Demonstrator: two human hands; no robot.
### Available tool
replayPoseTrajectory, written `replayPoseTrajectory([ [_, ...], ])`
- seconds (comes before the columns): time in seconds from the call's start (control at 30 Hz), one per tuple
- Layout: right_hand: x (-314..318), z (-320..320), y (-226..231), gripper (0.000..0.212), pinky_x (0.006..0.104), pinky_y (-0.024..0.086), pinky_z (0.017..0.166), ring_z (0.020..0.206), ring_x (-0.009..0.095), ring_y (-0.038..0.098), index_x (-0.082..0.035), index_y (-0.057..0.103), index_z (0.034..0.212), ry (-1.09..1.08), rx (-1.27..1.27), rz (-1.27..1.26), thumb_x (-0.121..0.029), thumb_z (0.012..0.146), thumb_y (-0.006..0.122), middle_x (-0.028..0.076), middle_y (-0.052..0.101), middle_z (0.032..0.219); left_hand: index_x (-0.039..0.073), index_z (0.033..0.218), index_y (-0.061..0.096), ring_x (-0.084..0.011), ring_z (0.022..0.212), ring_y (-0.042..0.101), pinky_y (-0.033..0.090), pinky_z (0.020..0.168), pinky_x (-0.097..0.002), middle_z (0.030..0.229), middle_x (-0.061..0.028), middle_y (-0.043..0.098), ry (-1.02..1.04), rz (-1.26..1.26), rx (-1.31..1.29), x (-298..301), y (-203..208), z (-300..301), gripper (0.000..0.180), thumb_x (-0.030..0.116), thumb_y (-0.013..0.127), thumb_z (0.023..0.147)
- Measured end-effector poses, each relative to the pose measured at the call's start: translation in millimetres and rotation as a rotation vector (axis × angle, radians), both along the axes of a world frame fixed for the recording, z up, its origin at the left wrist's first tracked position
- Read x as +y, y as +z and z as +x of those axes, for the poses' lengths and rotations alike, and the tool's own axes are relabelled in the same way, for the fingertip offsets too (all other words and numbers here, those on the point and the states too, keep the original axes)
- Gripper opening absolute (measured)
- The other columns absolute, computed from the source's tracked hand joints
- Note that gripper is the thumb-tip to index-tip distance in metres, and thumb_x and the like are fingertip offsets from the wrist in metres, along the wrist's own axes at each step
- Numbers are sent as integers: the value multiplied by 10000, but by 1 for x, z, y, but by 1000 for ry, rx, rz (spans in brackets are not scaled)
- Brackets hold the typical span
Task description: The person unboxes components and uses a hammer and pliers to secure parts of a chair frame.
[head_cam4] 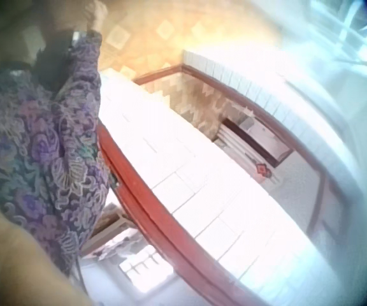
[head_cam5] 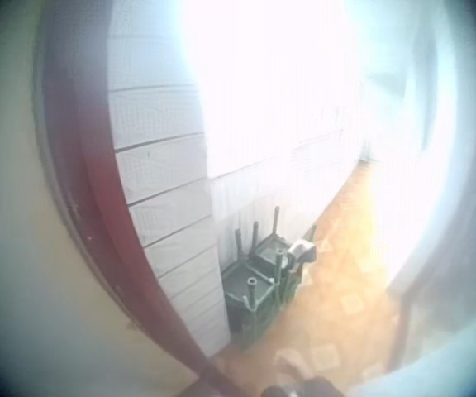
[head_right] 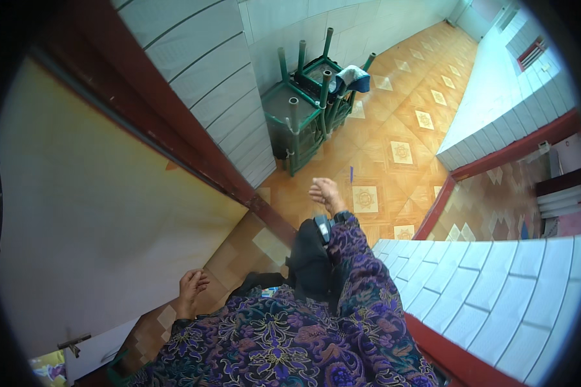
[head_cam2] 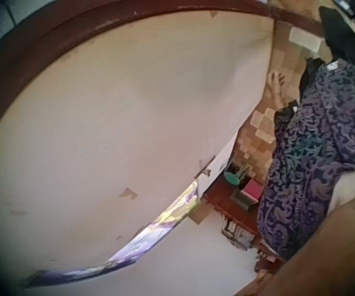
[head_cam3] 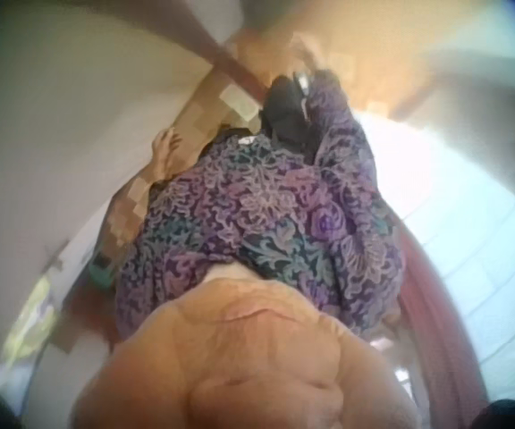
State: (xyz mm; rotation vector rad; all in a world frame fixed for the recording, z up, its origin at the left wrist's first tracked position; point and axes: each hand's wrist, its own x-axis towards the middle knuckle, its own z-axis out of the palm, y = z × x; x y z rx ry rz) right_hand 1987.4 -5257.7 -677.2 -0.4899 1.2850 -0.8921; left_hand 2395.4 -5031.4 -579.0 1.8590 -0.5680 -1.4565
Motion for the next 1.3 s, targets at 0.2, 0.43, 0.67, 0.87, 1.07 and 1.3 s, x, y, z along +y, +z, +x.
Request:
replayPoseTrajectory([
  [0.2, -146, -26, -21, 353, 340, 462, 703, 790, 210, 579, -57, 486, 1033, -52, 29, -11, -299, 795, 582, 89, 570, 885, 17, 989, 529, -160, 741, 584, 482, 636, -243, 820, -79, 582, 109, -70, -130, -46, -40, -14, 236, 212, 519, 857],
  [0.43, -259, -139, -18, 439, 259, 439, 530, 674, 143, 555, -82, 448, 1053, -606, 141, -3, -378, 772, 609, 53, 523, 810, 26, 1004, 529, -147, 744, 583, 477, 621, -241, 865, -70, 580, 167, 142, -63, -144, 11, -90, 255, 231, 528, 851],
  [0.67, -355, -205, -6, 493, 276, 475, 601, 797, 157, 565, -56, 488, 1094, -208, 1298, -617, -297, 708, 678, 137, 527, 1028, 38, 1022, 529, -112, 751, 571, 453, 636, -215, 901, -61, 577, -3, 119, -104, -235, 24, -122, 263, 235, 528, 849],
  [0.87, -374, -203, 22, 199, 245, 447, 531, 568, 129, 548, -31, 586, 835, -35, 833, -425, -167, 700, 636, 47, 584, 666, 40, 1023, 533, -112, 752, 577, 445, 638, -203, 896, -59, 584, 12, 124, -117, -262, 30, -130, 258, 228, 528, 847],
  [1.07, -381, -141, 134, 116, 234, 421, 580, 628, 87, 496, -31, 556, 812, -79, 688, -863, -111, 737, 592, 38, 540, 669, 46, 1010, 541, -107, 743, 572, 441, 635, -201, 886, -55, 585, 24, 171, -107, -272, 34, -139, 245, 221, 540, 839],
  [1.3, -315, -49, 180, 273, 266, 444, 718, 785, 154, 549, -47, 539, 905, 193, 401, -965, -5, 638, 577, 73, 565, 835, 47, 1009, 540, -112, 737, 570, 438, 631, -203, 885, -57, 585, 49, 157, -114, -266, 25, -129, 231, 200, 538, 836],
])
